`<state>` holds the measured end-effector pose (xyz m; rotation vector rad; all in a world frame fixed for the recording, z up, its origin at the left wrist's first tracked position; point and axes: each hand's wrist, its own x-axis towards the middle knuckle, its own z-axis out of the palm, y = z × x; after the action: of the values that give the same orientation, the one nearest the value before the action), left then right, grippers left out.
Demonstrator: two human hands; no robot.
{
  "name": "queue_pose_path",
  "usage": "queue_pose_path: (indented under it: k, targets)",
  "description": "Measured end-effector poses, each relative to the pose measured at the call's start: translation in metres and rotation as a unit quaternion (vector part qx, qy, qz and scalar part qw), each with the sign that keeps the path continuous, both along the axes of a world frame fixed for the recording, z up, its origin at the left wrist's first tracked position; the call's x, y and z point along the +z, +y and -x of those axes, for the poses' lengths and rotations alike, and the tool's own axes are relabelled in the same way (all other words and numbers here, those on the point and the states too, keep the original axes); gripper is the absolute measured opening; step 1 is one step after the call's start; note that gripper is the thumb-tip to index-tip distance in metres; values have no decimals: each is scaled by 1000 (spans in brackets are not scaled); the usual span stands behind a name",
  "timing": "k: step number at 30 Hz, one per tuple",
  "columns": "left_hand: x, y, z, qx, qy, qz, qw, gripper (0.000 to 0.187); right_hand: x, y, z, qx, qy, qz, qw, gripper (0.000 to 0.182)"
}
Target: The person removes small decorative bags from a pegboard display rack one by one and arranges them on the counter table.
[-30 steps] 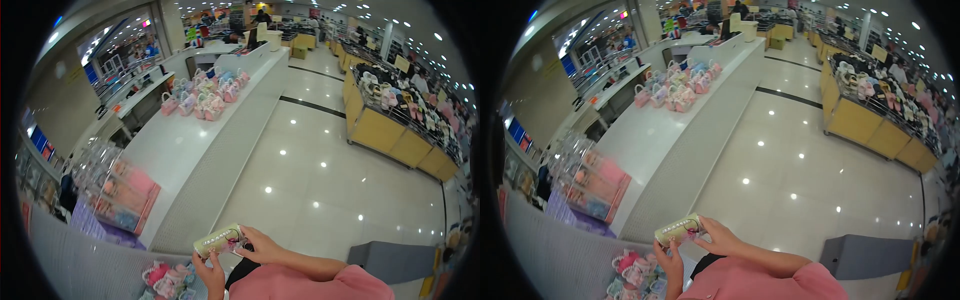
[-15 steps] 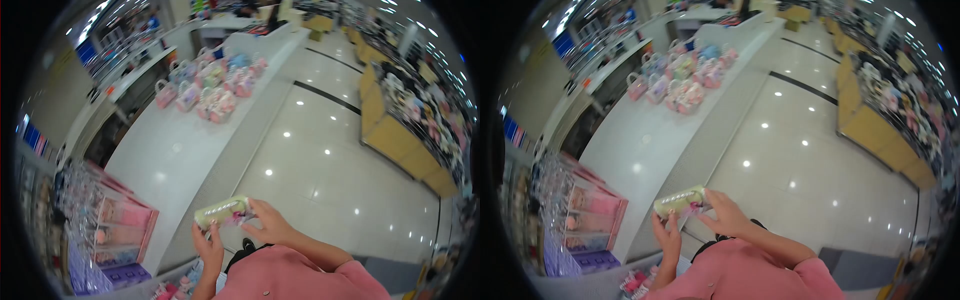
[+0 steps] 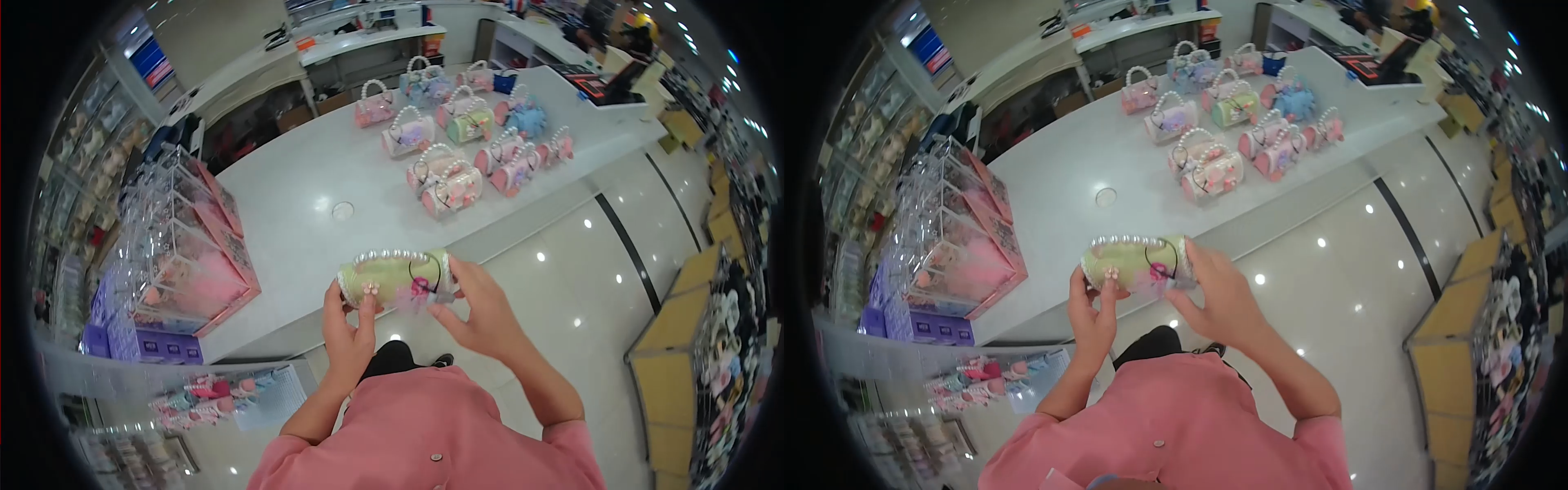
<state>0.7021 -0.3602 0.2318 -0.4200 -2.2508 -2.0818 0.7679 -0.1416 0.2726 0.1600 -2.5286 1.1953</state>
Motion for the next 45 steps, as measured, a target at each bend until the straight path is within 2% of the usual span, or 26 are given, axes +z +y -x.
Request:
queue_pose_path:
  k: [4, 9, 13, 17, 20, 24, 27, 30, 31, 35, 39, 42, 45]
  targets:
    - [25, 25, 51, 43, 52, 0, 998, 41, 35, 38, 74, 59, 44, -44, 996, 72]
    - [44, 56, 161, 92, 156, -6, 983, 41, 73, 71, 191, 72, 99, -85, 989, 70]
    - [65, 87, 277, 89, 187, -43, 977, 39, 104, 93, 297, 77, 93, -51, 991, 63]
    - [77, 109, 394, 81, 179, -50, 979, 35, 128, 104, 410, 104, 29, 52, 993, 54]
    - [75, 125, 472, 76, 176, -40, 981, 36, 124, 124, 498, 117, 26, 33, 992, 50]
    - [49, 143, 562, 93, 168, 42, 980, 38, 97, 134, 583, 97, 32, 98, 990, 50]
    - [15, 155, 618, 49, 125, 27, 991, 41, 57, 156, 648, 24, -6, 76, 997, 52]
    - [-18, 164, 646, 32, 86, -27, 995, 43, 13, 163, 693, 36, -86, 171, 981, 53]
    - [-33, 165, 657, 26, 71, -21, 997, 44, -5, 162, 704, -8, -100, 188, 977, 54]
    - [-97, 175, 702, 8, 8, 7, 1000, 50, -73, 180, 745, -18, -154, 209, 966, 56]
    - [-127, 181, 711, 12, -39, 21, 999, 54, -120, 188, 771, -8, -175, 229, 958, 58]
    - [-145, 184, 709, -11, -49, -20, 999, 54, -151, 187, 774, -19, -197, 261, 945, 60]
    - [-156, 186, 701, -16, -62, 2, 998, 55, -172, 193, 766, -30, -234, 293, 927, 63]
